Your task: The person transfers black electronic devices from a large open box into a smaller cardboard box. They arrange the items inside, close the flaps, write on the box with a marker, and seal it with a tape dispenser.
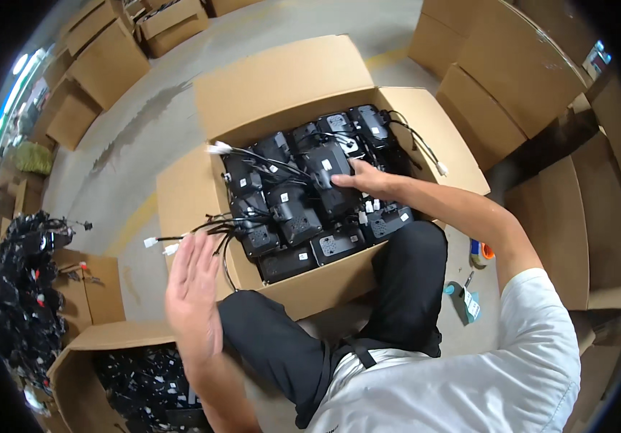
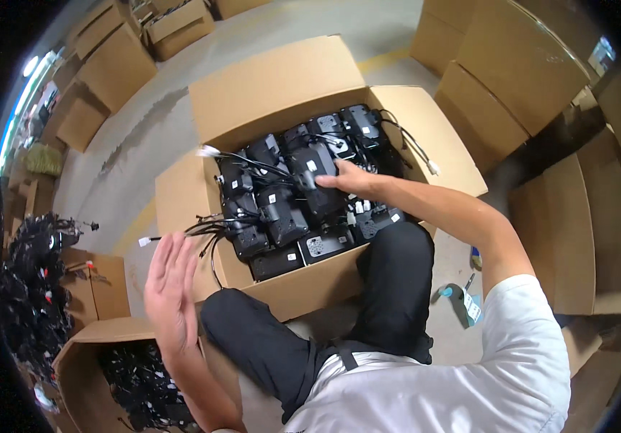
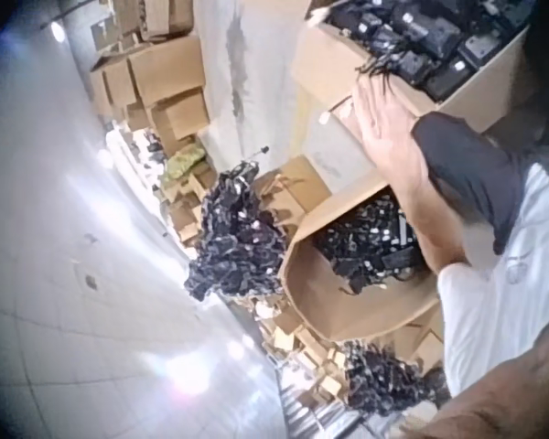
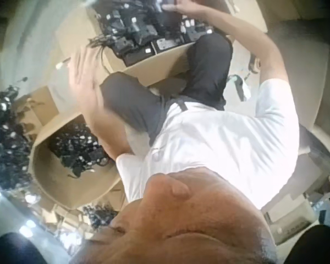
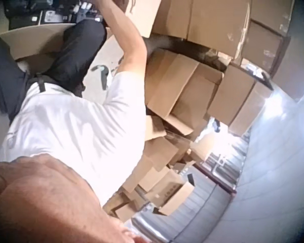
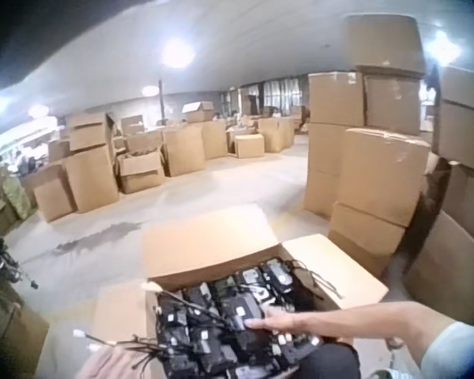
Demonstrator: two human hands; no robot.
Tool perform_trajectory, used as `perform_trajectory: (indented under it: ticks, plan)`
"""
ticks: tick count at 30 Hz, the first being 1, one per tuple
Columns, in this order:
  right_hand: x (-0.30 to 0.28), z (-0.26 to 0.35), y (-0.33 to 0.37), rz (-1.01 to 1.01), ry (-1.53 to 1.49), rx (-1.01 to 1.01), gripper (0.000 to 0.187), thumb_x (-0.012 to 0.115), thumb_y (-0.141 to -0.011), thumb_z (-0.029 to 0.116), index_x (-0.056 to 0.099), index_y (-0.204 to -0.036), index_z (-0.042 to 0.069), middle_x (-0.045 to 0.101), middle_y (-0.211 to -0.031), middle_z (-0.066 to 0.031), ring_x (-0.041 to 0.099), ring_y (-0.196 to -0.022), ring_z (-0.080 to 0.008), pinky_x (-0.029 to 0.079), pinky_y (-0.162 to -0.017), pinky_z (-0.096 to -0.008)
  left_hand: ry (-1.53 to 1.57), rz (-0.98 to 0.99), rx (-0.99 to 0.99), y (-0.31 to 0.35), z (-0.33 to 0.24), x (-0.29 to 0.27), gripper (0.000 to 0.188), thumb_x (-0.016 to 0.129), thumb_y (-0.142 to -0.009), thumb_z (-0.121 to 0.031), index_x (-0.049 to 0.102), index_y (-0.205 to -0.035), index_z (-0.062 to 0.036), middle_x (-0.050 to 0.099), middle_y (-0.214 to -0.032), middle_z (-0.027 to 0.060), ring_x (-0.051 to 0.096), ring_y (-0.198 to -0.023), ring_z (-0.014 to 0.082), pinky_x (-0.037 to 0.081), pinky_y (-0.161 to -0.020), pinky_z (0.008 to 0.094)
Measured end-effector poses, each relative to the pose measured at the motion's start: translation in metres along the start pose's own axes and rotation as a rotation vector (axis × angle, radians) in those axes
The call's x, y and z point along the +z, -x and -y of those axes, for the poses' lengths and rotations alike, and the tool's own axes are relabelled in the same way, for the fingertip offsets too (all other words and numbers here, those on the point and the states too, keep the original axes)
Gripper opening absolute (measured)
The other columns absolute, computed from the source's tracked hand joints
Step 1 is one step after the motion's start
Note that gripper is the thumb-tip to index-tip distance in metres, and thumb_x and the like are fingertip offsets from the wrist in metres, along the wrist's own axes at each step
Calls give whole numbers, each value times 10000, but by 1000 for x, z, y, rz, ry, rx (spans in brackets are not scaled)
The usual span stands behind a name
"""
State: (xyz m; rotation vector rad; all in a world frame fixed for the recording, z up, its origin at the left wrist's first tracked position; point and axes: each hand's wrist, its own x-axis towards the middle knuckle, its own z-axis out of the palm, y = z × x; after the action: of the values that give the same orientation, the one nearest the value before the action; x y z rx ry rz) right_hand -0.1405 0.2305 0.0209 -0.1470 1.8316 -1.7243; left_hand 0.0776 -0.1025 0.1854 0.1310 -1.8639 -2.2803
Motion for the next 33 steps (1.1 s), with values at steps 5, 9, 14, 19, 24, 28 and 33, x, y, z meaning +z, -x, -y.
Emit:
perform_trajectory:
  ticks: [5,9,14,19,24,28,33]
  plan:
    - [17,-54,-42,60,169,314,609,723,-960,409,541,-1365,-9,666,-1222,-121,648,-1104,-235,530,-955,-408,-163,-537,-43,108,-11,-155,506,552,-1061,-164,418,-1465,109,527,-1458,260,521,-1375,355,435,-1139,445]
    - [20,-30,-14,123,-117,319,557,645,-1028,325,507,-1361,-100,640,-1303,-155,636,-1177,-236,499,-1056,-423,-86,-969,-145,195,-35,-264,452,578,-1058,-200,496,-1402,82,603,-1364,203,595,-1274,293,464,-1105,427]
    - [16,-63,-37,97,1,257,533,598,-1050,379,547,-1295,-92,652,-1233,-127,642,-1087,-202,506,-986,-359,-285,-1296,-292,347,9,-427,411,670,-1001,-232,584,-1316,18,668,-1255,136,645,-1184,271,501,-1055,432]
    - [36,-7,-26,-30,648,348,403,605,-1035,321,621,-1213,-40,508,-746,36,490,-599,-43,392,-499,-208,-888,-1373,-554,371,126,-486,774,827,-842,-394,533,-1362,100,625,-1342,226,632,-1206,389,522,-1035,442]
    - [52,14,-11,-56,759,149,329,611,-1008,214,632,-1173,-70,572,-801,-5,524,-653,-61,432,-558,-235,-967,-1420,-883,395,193,-545,1172,932,-640,-523,403,-1424,170,537,-1422,323,513,-1362,422,419,-1150,428]
    - [109,36,-17,40,855,-122,326,612,-1013,181,636,-1203,-83,662,-932,-56,634,-826,-113,523,-759,-267,-715,-1461,-579,424,207,-534,1121,918,-647,-395,351,-1495,71,544,-1450,235,536,-1335,375,410,-1143,416]
    - [270,110,49,152,728,-352,317,611,-1026,166,654,-1217,-82,723,-1088,-117,688,-1021,-163,546,-903,-302,-579,-1103,-296,301,69,-428,811,806,-815,-158,414,-1500,28,564,-1416,159,566,-1265,286,443,-1077,376]
